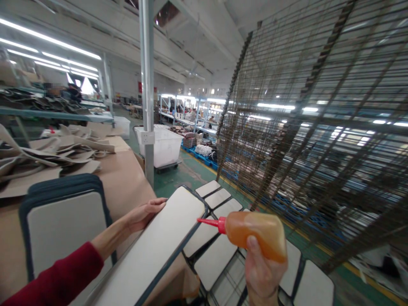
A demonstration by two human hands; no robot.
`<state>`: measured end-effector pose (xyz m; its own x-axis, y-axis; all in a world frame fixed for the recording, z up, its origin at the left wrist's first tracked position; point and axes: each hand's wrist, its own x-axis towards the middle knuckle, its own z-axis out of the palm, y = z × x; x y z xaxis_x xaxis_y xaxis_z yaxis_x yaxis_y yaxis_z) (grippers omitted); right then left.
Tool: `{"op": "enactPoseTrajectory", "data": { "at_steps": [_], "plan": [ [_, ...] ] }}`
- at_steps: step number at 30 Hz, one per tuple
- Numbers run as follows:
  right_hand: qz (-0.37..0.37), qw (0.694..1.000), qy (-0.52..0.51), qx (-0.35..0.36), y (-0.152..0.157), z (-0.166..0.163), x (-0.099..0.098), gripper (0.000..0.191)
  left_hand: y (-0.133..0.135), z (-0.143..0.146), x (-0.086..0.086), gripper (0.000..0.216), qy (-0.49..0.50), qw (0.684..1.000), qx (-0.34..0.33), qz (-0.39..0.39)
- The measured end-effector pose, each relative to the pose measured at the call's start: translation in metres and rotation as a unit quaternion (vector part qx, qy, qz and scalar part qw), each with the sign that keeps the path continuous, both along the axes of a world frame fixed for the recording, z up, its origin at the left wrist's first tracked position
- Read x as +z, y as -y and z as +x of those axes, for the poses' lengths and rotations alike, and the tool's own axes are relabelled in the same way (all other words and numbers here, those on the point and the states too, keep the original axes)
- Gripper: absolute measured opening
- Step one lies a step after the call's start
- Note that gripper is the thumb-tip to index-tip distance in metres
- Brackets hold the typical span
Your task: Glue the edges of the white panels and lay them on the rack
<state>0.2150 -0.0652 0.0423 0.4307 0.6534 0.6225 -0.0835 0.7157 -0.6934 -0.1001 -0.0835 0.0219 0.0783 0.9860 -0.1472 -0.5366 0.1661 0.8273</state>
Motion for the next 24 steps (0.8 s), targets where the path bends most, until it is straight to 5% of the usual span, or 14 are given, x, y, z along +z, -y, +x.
{"op": "enactPoseTrajectory", "data": {
  "at_steps": [12,24],
  "plan": [
    [0.004,0.996,-0.056,0.077,0.009,-0.027,0.019,0.026,0.008,-0.004,0.002,0.025,0.018,0.999,0.031,-0.024],
    [-0.015,0.998,0.058,0.034,0.004,-0.034,0.001,0.025,0.012,-0.021,-0.005,0.03,0.005,0.999,0.03,-0.034]
  ]
}}
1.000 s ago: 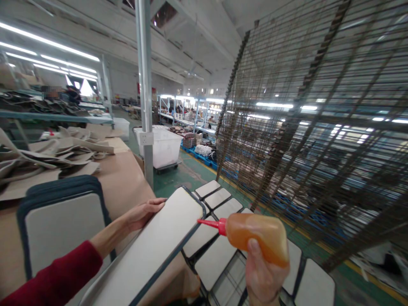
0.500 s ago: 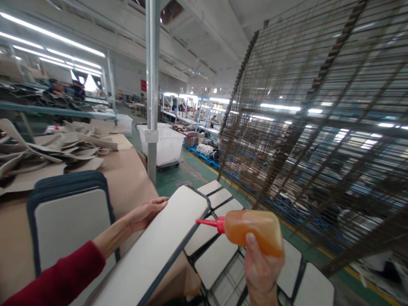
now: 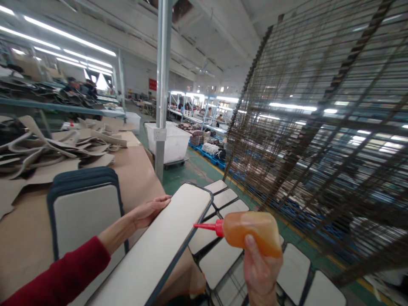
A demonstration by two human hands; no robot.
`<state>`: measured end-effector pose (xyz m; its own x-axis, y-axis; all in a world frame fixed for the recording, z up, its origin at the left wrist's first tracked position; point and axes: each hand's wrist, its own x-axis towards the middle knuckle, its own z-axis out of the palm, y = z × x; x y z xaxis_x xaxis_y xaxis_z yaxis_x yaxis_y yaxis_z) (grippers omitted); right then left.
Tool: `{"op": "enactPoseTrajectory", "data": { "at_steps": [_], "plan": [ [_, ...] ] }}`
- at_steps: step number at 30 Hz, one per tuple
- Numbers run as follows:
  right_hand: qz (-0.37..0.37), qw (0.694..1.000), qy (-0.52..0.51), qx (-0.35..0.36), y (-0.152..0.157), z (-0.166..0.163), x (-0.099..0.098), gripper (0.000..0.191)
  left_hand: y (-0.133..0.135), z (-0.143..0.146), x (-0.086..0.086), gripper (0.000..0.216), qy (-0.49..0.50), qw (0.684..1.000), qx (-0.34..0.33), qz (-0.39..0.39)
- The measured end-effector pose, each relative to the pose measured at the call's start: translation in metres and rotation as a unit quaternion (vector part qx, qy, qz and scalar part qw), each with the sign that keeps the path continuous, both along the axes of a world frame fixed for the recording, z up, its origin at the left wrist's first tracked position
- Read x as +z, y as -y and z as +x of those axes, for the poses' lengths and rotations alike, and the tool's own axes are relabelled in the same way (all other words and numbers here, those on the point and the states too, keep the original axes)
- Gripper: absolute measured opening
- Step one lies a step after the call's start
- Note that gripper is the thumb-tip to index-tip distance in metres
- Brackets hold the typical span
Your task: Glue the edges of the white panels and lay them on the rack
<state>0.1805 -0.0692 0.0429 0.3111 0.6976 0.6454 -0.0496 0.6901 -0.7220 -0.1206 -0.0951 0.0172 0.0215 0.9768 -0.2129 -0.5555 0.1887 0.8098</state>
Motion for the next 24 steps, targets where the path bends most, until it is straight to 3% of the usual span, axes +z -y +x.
{"op": "enactPoseTrajectory", "data": {
  "at_steps": [9,13,19,24],
  "plan": [
    [-0.006,0.999,0.003,0.039,-0.001,-0.006,-0.006,0.023,0.001,-0.006,0.0,0.025,-0.023,1.0,0.003,-0.006],
    [-0.027,0.995,-0.051,0.077,0.003,-0.01,-0.002,0.024,-0.001,-0.008,-0.002,0.026,-0.031,1.0,0.002,-0.002],
    [-0.054,0.991,-0.09,0.08,0.007,-0.017,0.001,0.03,-0.003,-0.008,-0.004,0.024,-0.035,0.999,0.003,-0.014],
    [-0.049,0.994,-0.057,0.075,0.006,-0.015,-0.005,0.028,-0.005,-0.008,-0.002,0.019,-0.027,0.999,-0.001,-0.017]
  ]
}}
